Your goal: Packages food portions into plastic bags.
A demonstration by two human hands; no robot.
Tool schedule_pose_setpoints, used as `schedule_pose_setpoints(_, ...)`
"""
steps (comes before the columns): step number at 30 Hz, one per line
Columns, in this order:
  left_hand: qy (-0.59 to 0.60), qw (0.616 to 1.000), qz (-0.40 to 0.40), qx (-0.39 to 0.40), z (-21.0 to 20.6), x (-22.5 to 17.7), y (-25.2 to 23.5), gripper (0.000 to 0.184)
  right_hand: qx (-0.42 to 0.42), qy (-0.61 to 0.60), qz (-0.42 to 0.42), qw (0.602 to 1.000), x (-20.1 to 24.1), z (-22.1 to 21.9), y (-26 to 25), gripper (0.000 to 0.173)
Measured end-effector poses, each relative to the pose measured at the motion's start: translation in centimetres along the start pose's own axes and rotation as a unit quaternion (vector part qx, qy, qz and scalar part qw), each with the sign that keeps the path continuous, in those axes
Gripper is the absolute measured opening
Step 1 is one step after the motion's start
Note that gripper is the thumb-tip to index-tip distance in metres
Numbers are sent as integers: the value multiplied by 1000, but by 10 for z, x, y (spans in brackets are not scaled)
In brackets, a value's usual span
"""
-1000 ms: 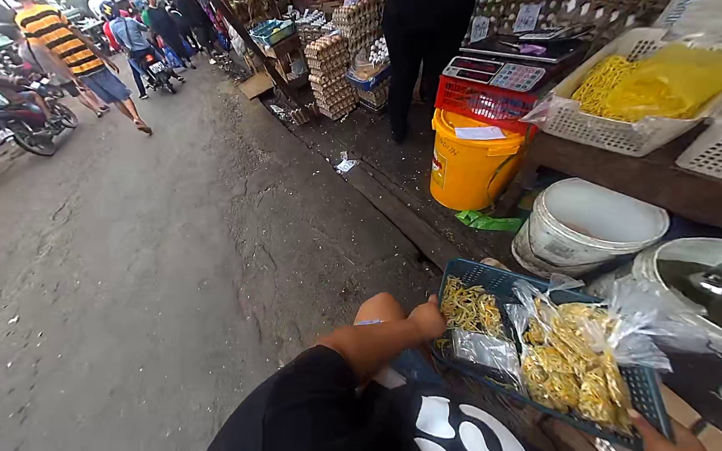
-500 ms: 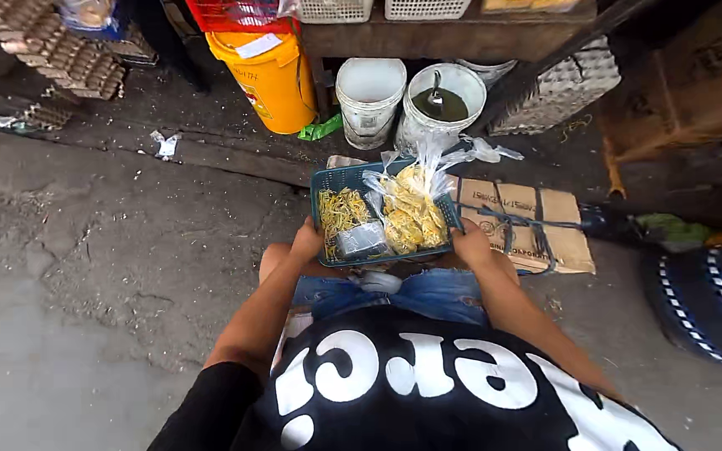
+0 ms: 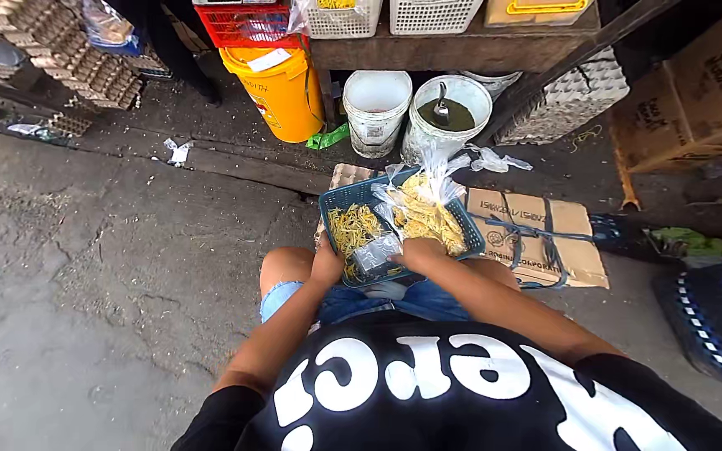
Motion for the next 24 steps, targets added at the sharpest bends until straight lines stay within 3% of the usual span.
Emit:
schedule_pose_setpoints(1, -10, 1000, 7, 1, 0, -1, -1, 79, 13, 7, -20, 1000, 4, -3, -2, 74)
schedule_pose_setpoints(3, -38, 999, 28, 13, -1, -5, -2, 77, 24, 15, -26, 999, 6, -10, -6, 52)
schedule_pose_setpoints(5, -59, 997, 36, 25, 2, -8, -5, 74, 4, -19, 15, 1000, -1, -9, -10, 38)
schedule_pose_setpoints(7, -85, 995, 30, 33, 11, -10, -15, 71, -54, -116, 92, 988, -14, 1, -6, 38)
schedule_pose_setpoints(10, -164, 987, -4, -7, 23, -16, -26, 73, -163, -275, 179, 930, -30, 30, 24, 36)
schedule_pose_setpoints(13, -127, 977, -169, -14, 21, -31, -14, 91, -227, -345, 227, 882, -33, 64, 64, 28)
schedule_pose_setpoints(15, -53, 960, -257, 100, 18, -58, 7, 86, -220, -368, 264, 864, -29, 85, 87, 25)
schedule_pose_setpoints(18, 80, 904, -312, 282, 19, -91, 39, 71, -162, -465, 276, 825, -19, 106, 119, 24)
schedule_pose_setpoints(20, 107, 880, -343, 310, 24, -100, 49, 73, -152, -529, 303, 778, -18, 111, 133, 26)
schedule_pose_setpoints(22, 33, 903, -345, 255, 27, -93, 47, 77, -186, -578, 337, 720, -24, 107, 137, 28)
schedule_pose_setpoints(24, -146, 913, -321, 204, 19, -70, 34, 88, -218, -639, 336, 656, -36, 91, 127, 29)
Point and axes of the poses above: each hand's wrist, its own y-axis away from the middle knuckle, its own z-axis out of the back of the hand, x = y × z, the point moved 2 cm from there along -y, towards the middle knuckle, and after that the axes turned 4 degrees about y, right-handed, at the moved point
